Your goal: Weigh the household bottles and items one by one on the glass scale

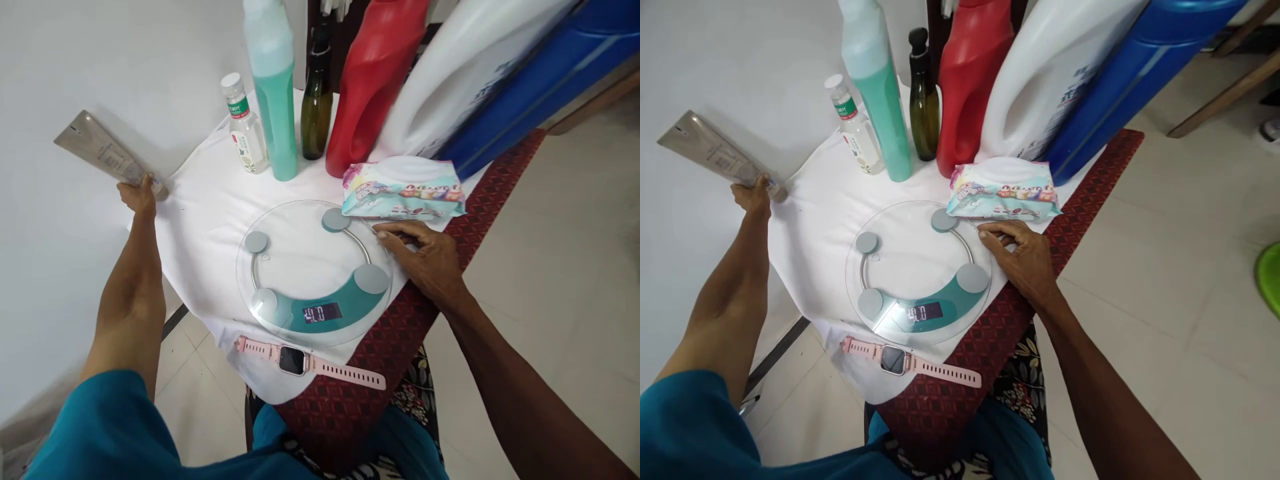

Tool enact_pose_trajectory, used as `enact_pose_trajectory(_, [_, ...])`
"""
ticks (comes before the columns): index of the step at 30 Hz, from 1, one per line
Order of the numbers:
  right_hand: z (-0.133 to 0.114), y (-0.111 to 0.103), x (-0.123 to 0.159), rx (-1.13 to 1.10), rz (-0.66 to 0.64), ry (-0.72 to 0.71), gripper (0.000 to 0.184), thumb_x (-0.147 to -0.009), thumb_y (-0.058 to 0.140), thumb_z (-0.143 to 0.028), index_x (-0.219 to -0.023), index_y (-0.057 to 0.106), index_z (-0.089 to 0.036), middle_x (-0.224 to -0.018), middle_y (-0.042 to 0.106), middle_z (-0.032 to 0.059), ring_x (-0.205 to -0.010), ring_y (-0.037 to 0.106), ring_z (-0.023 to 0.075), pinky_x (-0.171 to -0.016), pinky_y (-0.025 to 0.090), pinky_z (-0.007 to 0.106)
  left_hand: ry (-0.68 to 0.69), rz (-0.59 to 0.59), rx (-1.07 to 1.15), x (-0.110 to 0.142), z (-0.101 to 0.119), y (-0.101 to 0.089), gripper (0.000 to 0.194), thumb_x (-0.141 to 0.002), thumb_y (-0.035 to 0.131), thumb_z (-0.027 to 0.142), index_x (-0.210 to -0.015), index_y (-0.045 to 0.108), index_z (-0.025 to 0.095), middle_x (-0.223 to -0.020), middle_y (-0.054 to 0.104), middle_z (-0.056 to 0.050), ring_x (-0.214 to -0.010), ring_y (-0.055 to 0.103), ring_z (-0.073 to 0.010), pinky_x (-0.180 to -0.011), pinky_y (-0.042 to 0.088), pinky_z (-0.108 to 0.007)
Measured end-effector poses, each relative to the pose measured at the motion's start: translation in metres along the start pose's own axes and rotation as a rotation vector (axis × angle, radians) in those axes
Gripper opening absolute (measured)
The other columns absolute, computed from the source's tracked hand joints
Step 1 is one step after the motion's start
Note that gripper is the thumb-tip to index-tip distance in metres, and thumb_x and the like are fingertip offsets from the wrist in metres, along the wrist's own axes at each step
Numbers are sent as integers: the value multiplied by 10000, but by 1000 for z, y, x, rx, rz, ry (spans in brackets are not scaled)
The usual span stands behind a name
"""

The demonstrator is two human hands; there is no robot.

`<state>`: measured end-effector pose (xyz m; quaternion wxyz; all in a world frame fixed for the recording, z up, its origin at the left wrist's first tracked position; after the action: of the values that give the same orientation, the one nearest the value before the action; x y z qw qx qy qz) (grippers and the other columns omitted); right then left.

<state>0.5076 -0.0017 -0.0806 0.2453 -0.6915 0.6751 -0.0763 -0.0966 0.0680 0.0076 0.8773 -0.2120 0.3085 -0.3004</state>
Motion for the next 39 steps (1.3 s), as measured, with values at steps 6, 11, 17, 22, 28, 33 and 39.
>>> enact_pose_trajectory(6, [-2,1,0,-26,-4,-17,211,-969,759,-475,-1034,876,-312,-1142,865,69,-968,785,279,-861,677,466,-324,259,-60,29,1,-14,689,-864,957,148,-912,282,278,-1001,419,8,-1257,528,-264,-1335,380,-606])
enact_pose_trajectory(11, [-3,1,1,-49,7,-14,178,-960,772,-409,-1050,886,-307,-1141,865,67,-968,786,277,-887,689,469,-234,221,-39,91,23,-18,596,-823,941,144,-1088,416,237,-1376,541,-116,-1357,562,-303,-1289,442,-547])
enact_pose_trajectory(17, [-1,2,2,-92,15,-32,202,-959,759,-401,-1051,891,-278,-1138,868,77,-943,782,267,-879,684,455,225,-229,71,210,109,4,739,-851,954,559,-1427,590,273,-1553,614,-170,-1427,633,-383,-1153,552,-555])
enact_pose_trajectory(22, [-1,3,0,-131,21,-103,193,-952,735,-382,-981,880,-258,-1066,875,76,-982,780,276,-857,663,429,493,-707,-118,275,170,18,687,-968,811,695,-1464,656,246,-1492,660,-165,-1398,642,-370,-1177,542,-572])
enact_pose_trajectory(28, [-2,5,-2,-166,27,-116,170,-951,705,-322,-901,854,-258,-994,871,63,-1023,767,280,-843,633,405,488,-686,-385,285,159,3,652,-963,876,526,-1486,636,220,-1506,646,-198,-1385,632,-406,-1164,533,-623])
enact_pose_trajectory(33, [-2,5,-4,-149,24,-116,172,-964,702,-311,-890,846,-255,-968,866,57,-1009,752,275,-830,615,394,475,-608,-364,279,145,-18,536,-990,850,491,-1421,658,236,-1327,703,-158,-1292,685,-379,-1107,578,-596])
enact_pose_trajectory(39, [-3,5,-5,-147,22,-96,163,-953,754,-328,-1015,874,-237,-1100,866,88,-960,756,261,-861,635,407,698,-634,-208,277,197,27,679,-998,799,690,-1474,634,236,-1391,697,-168,-1333,676,-366,-1154,568,-562])
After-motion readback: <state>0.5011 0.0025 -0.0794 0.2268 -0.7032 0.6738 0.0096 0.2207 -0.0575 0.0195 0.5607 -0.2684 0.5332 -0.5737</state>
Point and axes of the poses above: each hand's wrist, its own x-axis away from the middle knuckle, its own y-axis out of the palm, z = x × y, the point moved 1 cm from there along -x, towards the middle knuckle
